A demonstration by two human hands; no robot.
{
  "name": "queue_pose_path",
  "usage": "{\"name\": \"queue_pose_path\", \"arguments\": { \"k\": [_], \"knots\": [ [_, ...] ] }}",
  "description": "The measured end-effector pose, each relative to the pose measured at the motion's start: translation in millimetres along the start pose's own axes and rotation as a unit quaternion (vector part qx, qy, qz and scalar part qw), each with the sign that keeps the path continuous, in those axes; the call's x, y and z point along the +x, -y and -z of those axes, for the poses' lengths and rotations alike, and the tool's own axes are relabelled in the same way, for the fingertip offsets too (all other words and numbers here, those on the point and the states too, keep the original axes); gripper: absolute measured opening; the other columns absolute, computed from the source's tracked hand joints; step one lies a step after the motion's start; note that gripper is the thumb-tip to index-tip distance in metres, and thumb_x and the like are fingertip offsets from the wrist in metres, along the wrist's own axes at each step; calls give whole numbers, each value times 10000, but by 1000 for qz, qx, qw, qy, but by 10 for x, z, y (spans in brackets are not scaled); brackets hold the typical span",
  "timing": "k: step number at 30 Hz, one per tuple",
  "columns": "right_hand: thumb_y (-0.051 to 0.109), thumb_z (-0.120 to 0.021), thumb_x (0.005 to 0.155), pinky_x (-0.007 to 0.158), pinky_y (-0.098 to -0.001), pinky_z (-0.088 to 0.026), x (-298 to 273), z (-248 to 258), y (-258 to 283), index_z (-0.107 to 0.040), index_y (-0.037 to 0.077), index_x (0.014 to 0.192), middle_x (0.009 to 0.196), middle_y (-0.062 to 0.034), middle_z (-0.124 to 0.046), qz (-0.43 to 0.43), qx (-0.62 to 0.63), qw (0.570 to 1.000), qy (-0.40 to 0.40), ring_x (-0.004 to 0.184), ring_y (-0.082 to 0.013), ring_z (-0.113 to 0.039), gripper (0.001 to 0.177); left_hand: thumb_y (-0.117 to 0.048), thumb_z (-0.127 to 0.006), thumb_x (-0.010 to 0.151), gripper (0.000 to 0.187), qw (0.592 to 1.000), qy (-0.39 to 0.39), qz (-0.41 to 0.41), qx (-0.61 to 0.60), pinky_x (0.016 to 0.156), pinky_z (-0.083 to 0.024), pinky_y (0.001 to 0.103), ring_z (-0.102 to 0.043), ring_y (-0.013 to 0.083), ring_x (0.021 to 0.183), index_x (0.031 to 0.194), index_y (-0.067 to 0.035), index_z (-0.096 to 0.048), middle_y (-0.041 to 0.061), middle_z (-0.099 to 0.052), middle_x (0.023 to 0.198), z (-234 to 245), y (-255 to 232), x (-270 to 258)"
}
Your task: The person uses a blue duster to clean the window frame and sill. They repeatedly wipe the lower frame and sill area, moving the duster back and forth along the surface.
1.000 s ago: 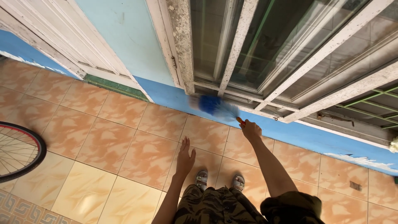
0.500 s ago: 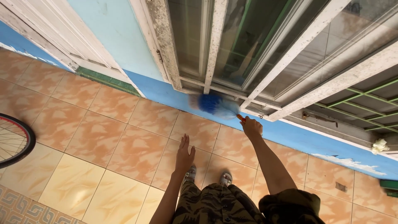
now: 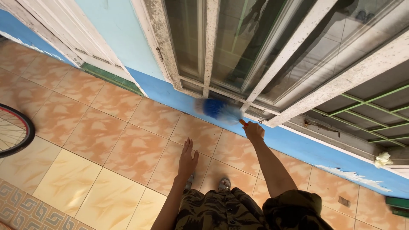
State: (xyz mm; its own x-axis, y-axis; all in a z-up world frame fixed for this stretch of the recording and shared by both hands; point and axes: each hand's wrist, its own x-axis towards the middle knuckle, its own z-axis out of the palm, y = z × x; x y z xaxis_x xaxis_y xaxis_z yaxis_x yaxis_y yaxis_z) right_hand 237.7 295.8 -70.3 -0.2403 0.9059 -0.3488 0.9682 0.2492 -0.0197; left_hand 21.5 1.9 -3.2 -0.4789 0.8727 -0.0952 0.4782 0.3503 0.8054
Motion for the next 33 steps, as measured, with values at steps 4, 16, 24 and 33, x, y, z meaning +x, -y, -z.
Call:
{"name": "queue_pose_path", "arguments": {
  "k": [4, 16, 24, 33],
  "knots": [
    [536, -565, 996, 806, -487, -614, -64, 279, 48, -670, 219, 1237, 1005, -169, -748, 43, 27, 998, -27, 980, -378, -752, 412, -201, -525, 977, 633, 1000, -19, 6, 8, 1153, -328, 574, -305, 434, 1467, 1560, -27, -348, 213, -303, 1624, -99, -99, -60],
    [513, -593, 975, 830, -455, -608, 196, -223, -501, -692, 255, 1251, 1052, -110, -754, -13, 3, 1000, 9, 1021, -325, -747, 391, -173, -564, 952, 628, 998, -57, 3, 18, 1132, -355, 581, -347, 456, 1440, 1538, -24, -395, 225, -355, 1597, -579, -297, -135],
    [533, -554, 1022, 836, -507, -603, -271, 377, -405, -643, 226, 1289, 1049, -145, -732, 59, 103, 992, -49, 1023, -367, -738, 417, -170, -549, 964, 615, 998, -56, 9, 14, 1136, -348, 574, -342, 458, 1442, 1539, -21, -394, 231, -355, 1595, -751, -542, -347],
    [524, -561, 1009, 834, -470, -603, -89, -42, -835, -667, 278, 1299, 1037, -118, -762, -16, 26, 1000, -8, 1007, -336, -752, 394, -181, -545, 986, 616, 999, -33, 15, 5, 1160, -301, 575, -297, 408, 1476, 1561, -42, -373, 181, -307, 1633, -728, -452, -407]
  ]
}}
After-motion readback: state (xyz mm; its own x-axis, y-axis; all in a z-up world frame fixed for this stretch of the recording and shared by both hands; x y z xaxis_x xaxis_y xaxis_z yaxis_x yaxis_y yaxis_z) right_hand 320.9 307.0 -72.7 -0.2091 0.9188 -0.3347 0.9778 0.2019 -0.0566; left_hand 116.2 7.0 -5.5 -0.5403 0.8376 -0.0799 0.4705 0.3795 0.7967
